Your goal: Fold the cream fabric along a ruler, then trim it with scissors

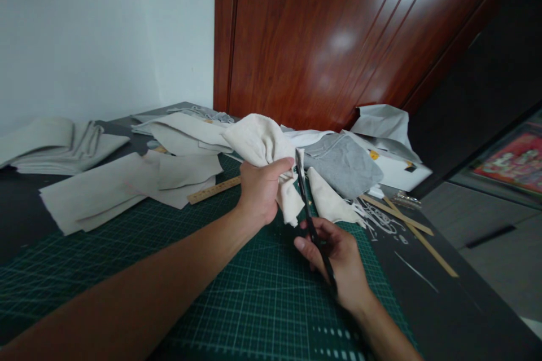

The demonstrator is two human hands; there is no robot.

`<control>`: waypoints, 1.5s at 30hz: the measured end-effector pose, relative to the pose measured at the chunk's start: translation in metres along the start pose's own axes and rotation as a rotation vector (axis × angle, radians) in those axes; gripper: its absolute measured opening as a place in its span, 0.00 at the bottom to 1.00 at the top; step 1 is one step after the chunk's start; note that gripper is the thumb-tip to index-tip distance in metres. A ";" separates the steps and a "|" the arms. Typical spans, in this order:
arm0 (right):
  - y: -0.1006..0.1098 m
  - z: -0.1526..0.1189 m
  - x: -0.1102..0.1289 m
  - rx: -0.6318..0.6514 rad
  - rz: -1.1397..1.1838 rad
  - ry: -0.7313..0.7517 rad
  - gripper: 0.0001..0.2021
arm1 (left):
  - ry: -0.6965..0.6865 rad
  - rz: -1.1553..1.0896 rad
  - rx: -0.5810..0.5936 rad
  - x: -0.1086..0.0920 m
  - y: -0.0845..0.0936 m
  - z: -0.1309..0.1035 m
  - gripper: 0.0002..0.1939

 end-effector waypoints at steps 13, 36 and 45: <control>-0.002 -0.001 0.009 0.080 0.181 0.072 0.16 | 0.083 -0.037 0.074 0.012 -0.005 -0.017 0.26; -0.001 0.000 0.011 0.065 0.136 0.098 0.19 | 0.050 0.112 0.088 0.017 -0.004 -0.021 0.16; -0.002 0.000 0.013 0.056 0.115 0.100 0.19 | 0.046 0.094 0.124 0.019 -0.005 -0.020 0.16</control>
Point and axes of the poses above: each hand's wrist, its own z-axis towards the middle knuckle, its own y-axis out of the back of the hand, x = y × z, the point moved 3 cm from there along z, towards the middle knuckle, and after that the axes turned 10 degrees about x, right-handed, at the moved point
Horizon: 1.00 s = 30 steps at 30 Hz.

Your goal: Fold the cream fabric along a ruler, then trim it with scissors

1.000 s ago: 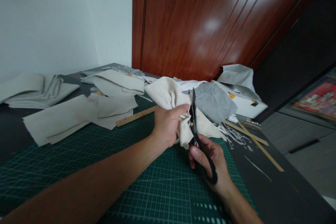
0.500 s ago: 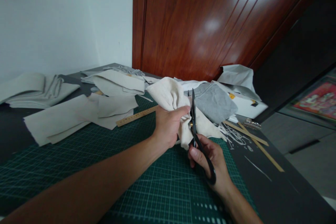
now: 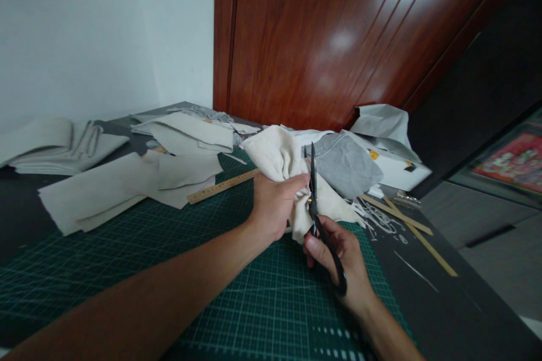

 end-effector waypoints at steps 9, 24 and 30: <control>0.000 0.001 0.000 0.002 -0.008 -0.004 0.20 | -0.021 0.042 -0.040 0.000 0.002 -0.001 0.17; 0.000 0.000 0.000 -0.019 -0.014 -0.004 0.19 | -0.015 0.112 -0.061 -0.001 0.001 -0.002 0.18; 0.002 -0.002 -0.001 -0.055 -0.008 -0.007 0.19 | -0.039 0.076 -0.049 -0.003 -0.001 -0.002 0.17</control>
Point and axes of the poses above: each hand's wrist, its own z-axis towards the middle knuckle, its own y-axis out of the back of the hand, x = y × z, the point moved 3 cm from there along z, towards the middle knuckle, and after that the axes turned 10 degrees about x, right-handed, at the moved point
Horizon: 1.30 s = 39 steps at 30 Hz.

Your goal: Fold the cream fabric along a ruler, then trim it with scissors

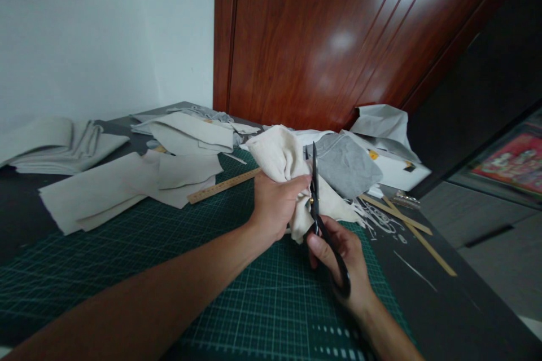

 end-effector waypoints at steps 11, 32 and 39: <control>0.000 -0.002 0.005 -0.012 -0.008 -0.008 0.18 | 0.014 -0.009 0.003 -0.002 -0.002 -0.002 0.17; 0.001 -0.002 0.006 -0.015 -0.110 -0.024 0.18 | 0.019 -0.002 0.018 -0.001 -0.001 -0.003 0.17; 0.000 -0.002 0.007 -0.008 -0.155 -0.028 0.18 | 0.032 0.004 0.013 -0.002 -0.001 -0.002 0.15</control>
Point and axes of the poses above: each hand's wrist, its own z-axis towards the middle knuckle, its own y-axis out of the back of the hand, x = y × z, the point moved 3 cm from there along z, towards the middle knuckle, and after that the axes turned 10 degrees about x, right-handed, at the moved point
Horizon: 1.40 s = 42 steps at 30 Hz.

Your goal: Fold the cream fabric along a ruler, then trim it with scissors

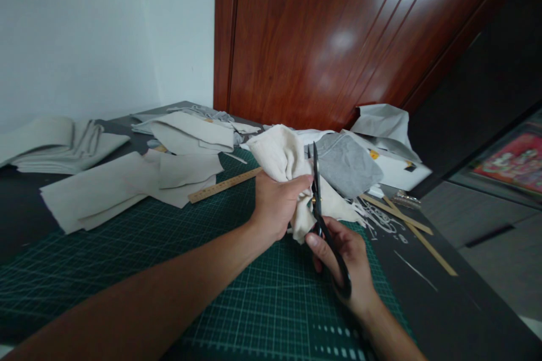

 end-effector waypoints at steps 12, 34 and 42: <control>-0.001 0.000 0.004 -0.023 -0.023 -0.004 0.16 | -0.006 -0.003 0.003 0.001 0.000 0.000 0.17; -0.003 0.000 0.004 -0.028 -0.030 -0.010 0.16 | -0.005 0.013 -0.001 0.000 0.001 0.000 0.18; -0.005 0.000 0.005 -0.028 -0.032 -0.026 0.16 | -0.015 0.019 -0.002 0.000 0.001 0.001 0.16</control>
Point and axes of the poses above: each hand's wrist, its own z-axis towards the middle knuckle, its own y-axis out of the back of the hand, x = y × z, the point moved 3 cm from there along z, towards the middle knuckle, and after that the axes turned 10 degrees about x, right-handed, at the moved point
